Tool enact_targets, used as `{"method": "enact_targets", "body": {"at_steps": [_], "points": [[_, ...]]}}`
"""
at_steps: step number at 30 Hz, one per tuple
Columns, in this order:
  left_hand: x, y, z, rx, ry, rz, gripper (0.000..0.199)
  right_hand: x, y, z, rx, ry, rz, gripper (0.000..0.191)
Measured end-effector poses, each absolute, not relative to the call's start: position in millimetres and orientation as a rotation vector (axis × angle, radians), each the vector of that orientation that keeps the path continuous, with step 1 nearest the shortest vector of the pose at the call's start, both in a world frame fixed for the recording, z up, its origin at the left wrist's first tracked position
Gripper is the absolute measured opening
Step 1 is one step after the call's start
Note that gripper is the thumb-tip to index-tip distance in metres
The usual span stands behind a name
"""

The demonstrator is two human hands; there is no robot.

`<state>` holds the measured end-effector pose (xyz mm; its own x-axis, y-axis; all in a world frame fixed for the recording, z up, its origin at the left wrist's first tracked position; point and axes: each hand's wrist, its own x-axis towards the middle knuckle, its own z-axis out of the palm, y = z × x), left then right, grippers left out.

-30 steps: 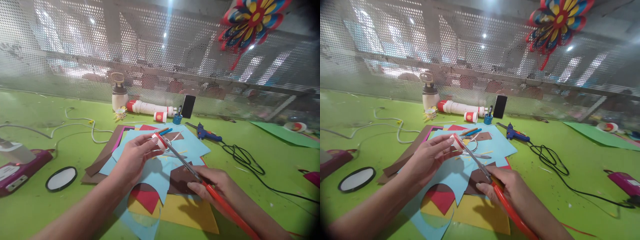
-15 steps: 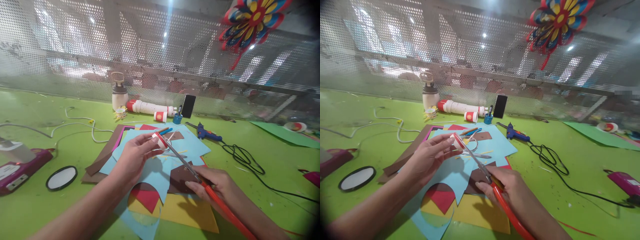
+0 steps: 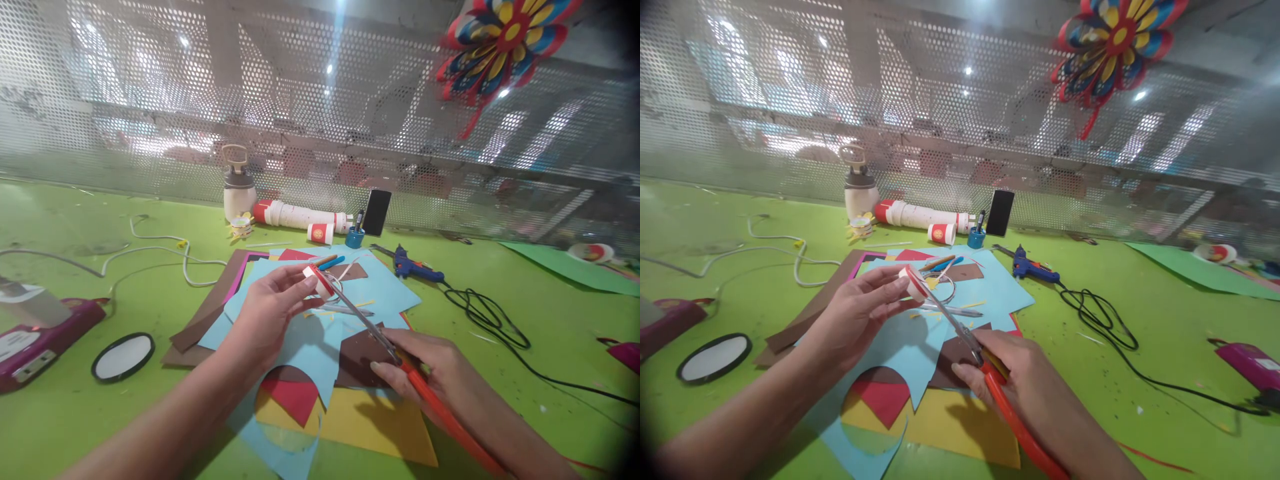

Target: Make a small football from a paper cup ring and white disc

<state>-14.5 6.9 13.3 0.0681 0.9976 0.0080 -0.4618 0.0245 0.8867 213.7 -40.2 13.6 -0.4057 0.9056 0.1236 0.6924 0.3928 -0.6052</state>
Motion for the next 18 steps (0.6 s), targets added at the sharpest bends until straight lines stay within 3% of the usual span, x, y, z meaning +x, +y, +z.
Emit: {"method": "enact_targets", "body": {"at_steps": [18], "points": [[-12.4, 5.6, 15.8, 0.859, 0.788, 1.365, 0.033, 212.6, -43.8, 10.7, -1.337, -2.214, 0.621, 0.022]]}}
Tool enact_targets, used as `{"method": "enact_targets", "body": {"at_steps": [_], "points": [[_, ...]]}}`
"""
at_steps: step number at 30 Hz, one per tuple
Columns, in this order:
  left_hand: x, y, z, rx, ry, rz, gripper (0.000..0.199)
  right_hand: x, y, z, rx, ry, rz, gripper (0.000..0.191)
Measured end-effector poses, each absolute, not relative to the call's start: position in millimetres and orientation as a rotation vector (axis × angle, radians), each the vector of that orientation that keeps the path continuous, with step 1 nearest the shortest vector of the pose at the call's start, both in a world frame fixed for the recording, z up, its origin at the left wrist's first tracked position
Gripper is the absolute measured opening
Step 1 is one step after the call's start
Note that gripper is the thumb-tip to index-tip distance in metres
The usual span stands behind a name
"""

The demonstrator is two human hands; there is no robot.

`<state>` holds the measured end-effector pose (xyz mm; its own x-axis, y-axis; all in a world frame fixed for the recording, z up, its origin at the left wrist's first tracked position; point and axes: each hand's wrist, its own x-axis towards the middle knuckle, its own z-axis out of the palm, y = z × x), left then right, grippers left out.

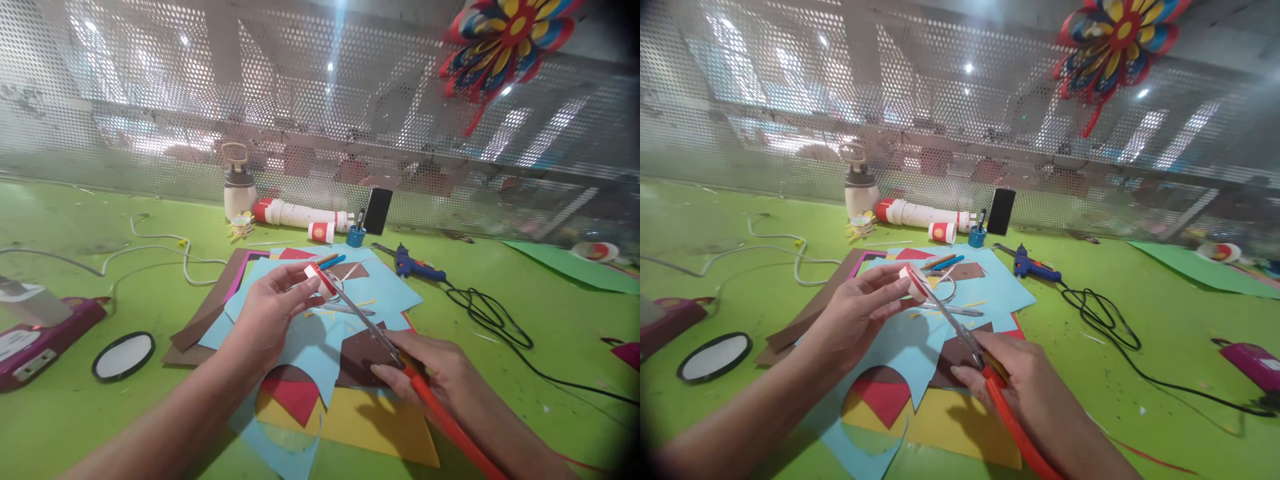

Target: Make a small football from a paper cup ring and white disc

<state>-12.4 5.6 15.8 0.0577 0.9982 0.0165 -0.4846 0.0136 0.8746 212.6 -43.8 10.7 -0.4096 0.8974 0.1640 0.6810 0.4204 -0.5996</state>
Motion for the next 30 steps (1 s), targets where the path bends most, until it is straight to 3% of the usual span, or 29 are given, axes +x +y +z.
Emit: {"method": "enact_targets", "body": {"at_steps": [30], "points": [[-10.8, 4.7, 15.9, 0.800, 0.751, 1.398, 0.035, 214.4, -44.3, 4.5, -1.330, -2.226, 0.553, 0.021]]}}
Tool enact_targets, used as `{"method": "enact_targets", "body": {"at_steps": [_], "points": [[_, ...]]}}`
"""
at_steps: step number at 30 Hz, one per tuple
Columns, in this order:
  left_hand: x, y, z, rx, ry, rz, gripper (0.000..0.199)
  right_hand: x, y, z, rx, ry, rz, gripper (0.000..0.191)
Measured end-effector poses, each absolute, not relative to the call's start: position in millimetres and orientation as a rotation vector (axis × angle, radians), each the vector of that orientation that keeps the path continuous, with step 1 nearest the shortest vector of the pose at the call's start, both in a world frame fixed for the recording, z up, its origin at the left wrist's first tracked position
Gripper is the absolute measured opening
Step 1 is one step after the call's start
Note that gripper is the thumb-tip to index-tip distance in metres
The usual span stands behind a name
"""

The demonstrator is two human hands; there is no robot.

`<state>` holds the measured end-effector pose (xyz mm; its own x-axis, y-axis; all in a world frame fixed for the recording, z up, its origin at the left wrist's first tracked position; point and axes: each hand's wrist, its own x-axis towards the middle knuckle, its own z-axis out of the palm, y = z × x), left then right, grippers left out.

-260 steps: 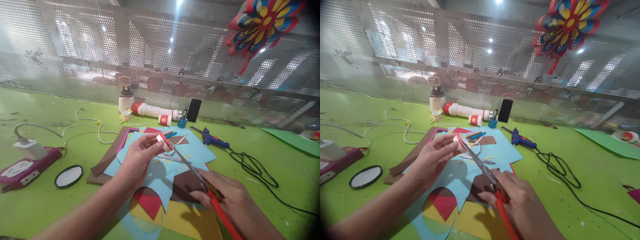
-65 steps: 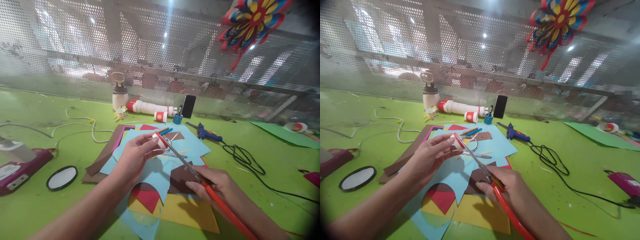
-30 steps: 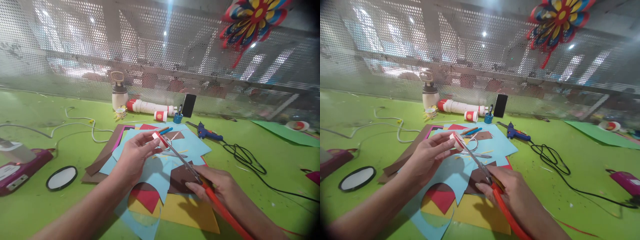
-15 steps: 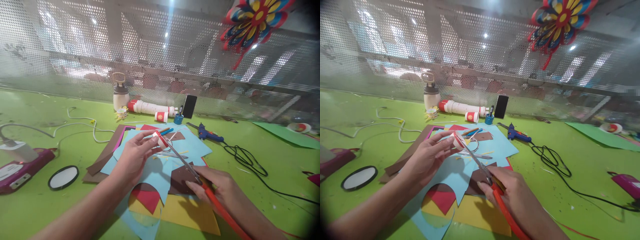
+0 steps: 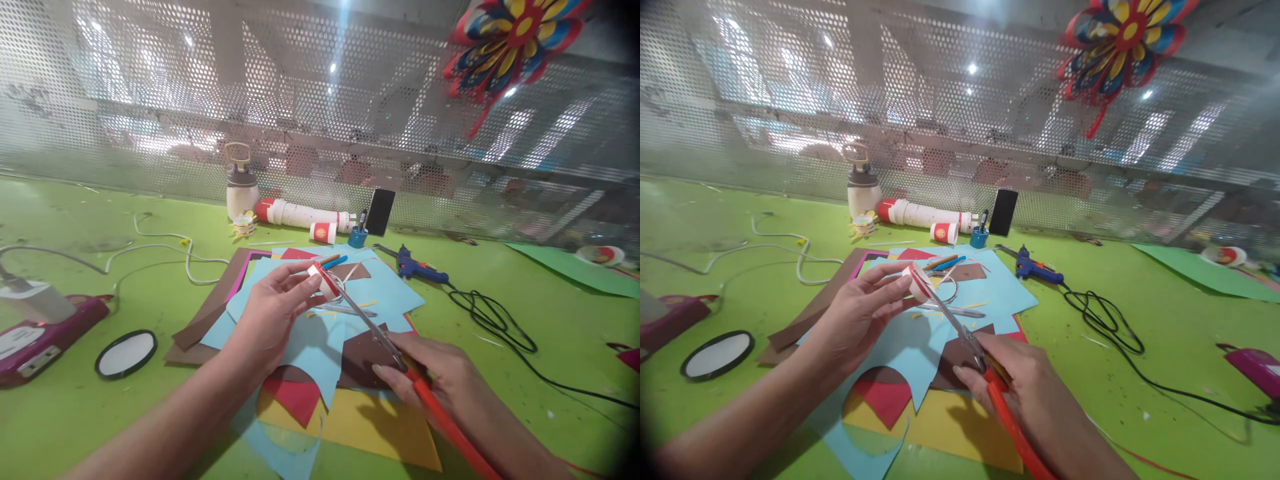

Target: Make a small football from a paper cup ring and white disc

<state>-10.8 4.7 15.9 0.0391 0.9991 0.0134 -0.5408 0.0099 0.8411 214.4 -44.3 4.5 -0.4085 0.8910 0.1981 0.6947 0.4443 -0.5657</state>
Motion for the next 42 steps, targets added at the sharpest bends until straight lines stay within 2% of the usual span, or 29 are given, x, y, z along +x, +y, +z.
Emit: {"method": "enact_targets", "body": {"at_steps": [15, 28, 42], "points": [[-13.8, 5.2, 16.2, 0.774, 0.746, 1.369, 0.032, 218.8, -41.5, -2.2, -1.310, -2.299, 0.433, 0.024], [-13.0, 5.7, 11.9, 0.835, 0.729, 1.404, 0.028, 220.8, -39.5, -1.5, -1.349, -2.262, 0.510, 0.024], [-11.5, 6.2, 14.1, 0.789, 0.745, 1.398, 0.030, 218.6, -44.6, -5.1, -1.316, -2.249, 0.426, 0.017]]}}
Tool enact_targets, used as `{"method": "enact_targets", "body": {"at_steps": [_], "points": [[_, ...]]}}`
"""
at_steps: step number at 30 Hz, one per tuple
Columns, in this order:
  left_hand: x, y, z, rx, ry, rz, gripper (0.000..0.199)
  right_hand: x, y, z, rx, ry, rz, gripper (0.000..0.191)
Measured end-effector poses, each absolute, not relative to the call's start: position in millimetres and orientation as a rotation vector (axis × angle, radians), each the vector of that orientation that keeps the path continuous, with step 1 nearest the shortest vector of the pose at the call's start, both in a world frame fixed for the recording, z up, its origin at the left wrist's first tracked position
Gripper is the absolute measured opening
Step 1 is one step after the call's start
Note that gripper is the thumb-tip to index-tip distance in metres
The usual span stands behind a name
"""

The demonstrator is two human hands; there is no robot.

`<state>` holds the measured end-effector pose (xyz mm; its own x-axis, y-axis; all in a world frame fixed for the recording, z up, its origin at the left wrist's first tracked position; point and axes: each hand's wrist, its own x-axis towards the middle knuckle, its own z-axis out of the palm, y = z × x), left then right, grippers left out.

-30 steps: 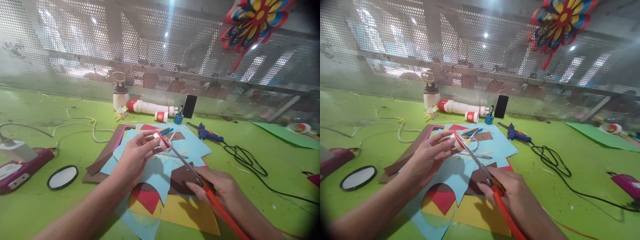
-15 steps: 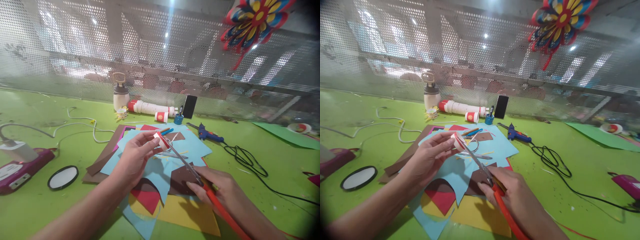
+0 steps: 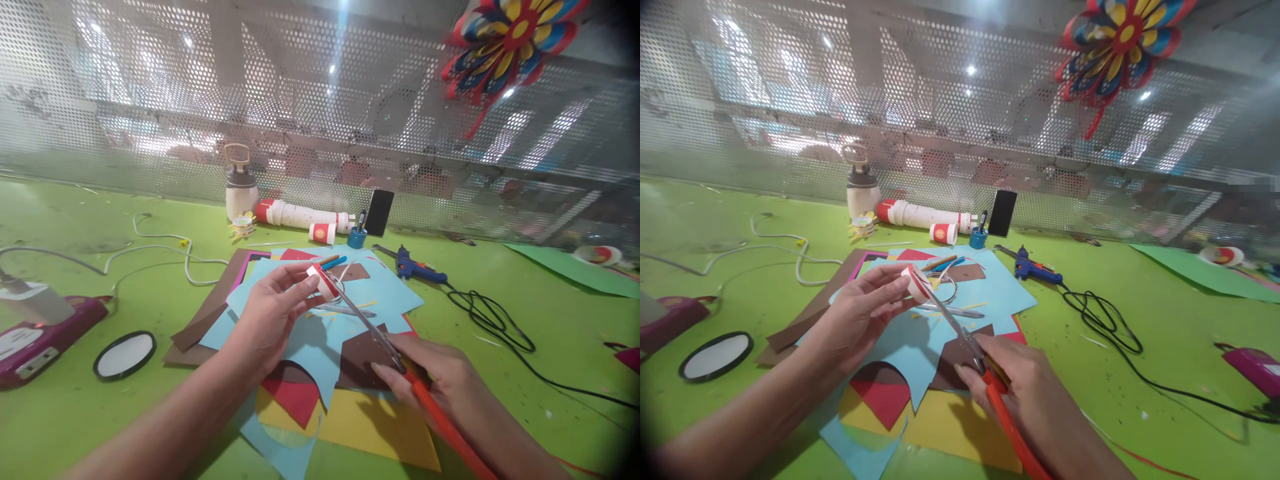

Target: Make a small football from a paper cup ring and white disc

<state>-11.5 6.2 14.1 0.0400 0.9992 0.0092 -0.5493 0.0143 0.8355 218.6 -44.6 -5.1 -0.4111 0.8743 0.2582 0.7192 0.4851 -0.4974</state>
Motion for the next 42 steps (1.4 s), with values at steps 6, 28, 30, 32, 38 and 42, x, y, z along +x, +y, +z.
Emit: {"method": "enact_targets", "body": {"at_steps": [6, 28, 30, 32, 38, 42], "points": [[-12.9, 7.3, 11.9, 0.788, 0.685, 1.341, 0.021, 223.3, -41.8, -7.9, -1.305, -2.285, 0.398, 0.018], [-10.7, 7.0, 9.4, 0.790, 0.659, 1.379, 0.012, 221.7, -42.8, -8.1, -1.318, -2.290, 0.353, 0.020], [-10.5, 6.9, 10.5, 0.785, 0.655, 1.383, 0.012, 219.0, -44.8, -5.0, -1.337, -2.282, 0.340, 0.020], [-10.5, 6.8, 10.9, 0.773, 0.655, 1.389, 0.011, 217.4, -45.8, -3.3, -1.342, -2.272, 0.328, 0.019], [-11.4, 6.8, 9.0, 0.770, 0.686, 1.402, 0.014, 220.4, -42.8, -5.6, -1.368, -2.273, 0.387, 0.019], [-11.0, 7.1, 8.6, 0.780, 0.705, 1.396, 0.016, 219.5, -43.4, -3.6, -1.387, -2.254, 0.445, 0.018]]}}
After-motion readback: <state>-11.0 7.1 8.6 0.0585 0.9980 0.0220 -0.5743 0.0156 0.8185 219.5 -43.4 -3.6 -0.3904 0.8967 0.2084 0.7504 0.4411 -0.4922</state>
